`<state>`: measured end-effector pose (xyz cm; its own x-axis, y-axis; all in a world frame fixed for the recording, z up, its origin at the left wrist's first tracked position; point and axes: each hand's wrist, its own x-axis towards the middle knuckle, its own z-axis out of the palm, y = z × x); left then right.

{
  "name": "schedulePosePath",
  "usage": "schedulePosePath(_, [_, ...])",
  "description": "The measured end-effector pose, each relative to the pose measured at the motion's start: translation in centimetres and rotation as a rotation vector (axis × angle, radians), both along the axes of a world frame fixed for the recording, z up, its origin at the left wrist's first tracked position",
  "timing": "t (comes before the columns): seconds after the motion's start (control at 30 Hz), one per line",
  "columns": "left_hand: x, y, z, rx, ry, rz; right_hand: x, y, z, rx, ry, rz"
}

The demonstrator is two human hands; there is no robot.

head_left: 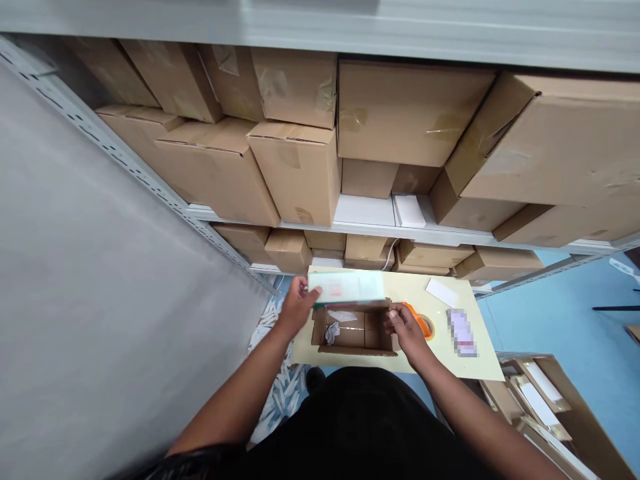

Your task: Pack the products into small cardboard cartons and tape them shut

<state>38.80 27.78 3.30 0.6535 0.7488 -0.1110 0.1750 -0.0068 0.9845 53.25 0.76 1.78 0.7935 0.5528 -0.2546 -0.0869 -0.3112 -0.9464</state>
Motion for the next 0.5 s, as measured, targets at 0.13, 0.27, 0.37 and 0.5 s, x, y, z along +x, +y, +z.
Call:
schedulePosePath(0.13, [-1.8,-5.1,-2.2,-0.013,-0.019,-0.111,-0.5,-0.1,-0.1,-0.109,-0.122,0.067])
schedulePosePath(0.27, [-2.9,-6.9,-4.4,0.13,0.207,-0.194,-0.9,-1.3,-2.2,-0.437,-0.221,0.248])
schedulePosePath(0.37, [-3.4,-6.7,-5.4,0.375,0.349,-0.295,-1.0,-1.1,-4.4,-0.641,-0.332,0.348])
schedulePosePath(0.5, [-3.1,-5.5,-5.9,0.526,0.666,-0.474,-0.4,0.4,-6.0,-0.848,-0.372,0.487])
